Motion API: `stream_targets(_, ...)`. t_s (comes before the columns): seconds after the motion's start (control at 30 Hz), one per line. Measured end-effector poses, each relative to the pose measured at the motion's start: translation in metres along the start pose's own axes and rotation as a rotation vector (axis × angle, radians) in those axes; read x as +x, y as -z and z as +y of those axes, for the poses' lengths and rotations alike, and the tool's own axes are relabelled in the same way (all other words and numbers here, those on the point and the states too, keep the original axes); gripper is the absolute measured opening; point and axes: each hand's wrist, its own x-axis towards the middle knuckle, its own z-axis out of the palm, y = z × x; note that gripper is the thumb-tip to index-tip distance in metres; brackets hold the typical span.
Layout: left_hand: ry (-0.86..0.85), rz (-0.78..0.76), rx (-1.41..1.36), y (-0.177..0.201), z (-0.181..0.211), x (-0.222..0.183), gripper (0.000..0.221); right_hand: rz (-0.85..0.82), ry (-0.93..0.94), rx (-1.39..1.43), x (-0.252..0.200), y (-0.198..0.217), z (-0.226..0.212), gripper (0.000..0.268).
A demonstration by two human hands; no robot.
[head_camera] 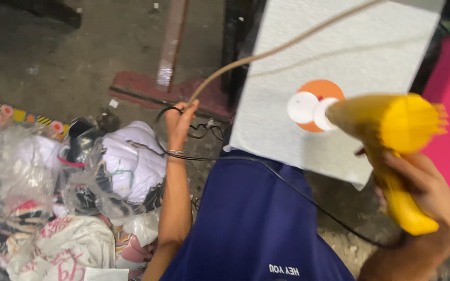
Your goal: Smoothing out printed designs on t-shirts by hand and then using a heat gun to dry the ink.
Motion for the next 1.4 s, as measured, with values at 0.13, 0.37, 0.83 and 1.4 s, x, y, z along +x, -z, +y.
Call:
stream_targets(0.13, 0.107, -0.022, 0.005, 0.014, 0.050, -0.029, 0.044, -0.082, 0.114, -0.008, 0.015, 0.008, 0.011, 0.055)
stream_targets(0.37, 0.070, -0.006, -0.029, 0.009, 0.021, -0.010, 0.047, -0.078, 0.192, -0.099, 0.028, 0.032, 0.016, 0.051)
stream_targets(0.83, -0.063, 0.017, -0.219, 0.005, 0.002, 0.008, 0.033, -0.176, 0.282, 0.018, 0.014, 0.018, 0.023, 0.069)
stream_targets(1.4, 0.043, 0.074, 0.029, 0.013, 0.010, 0.005, 0.038, 0.165, -0.165, 0.010, -0.025, 0.012, 0.007, 0.037)
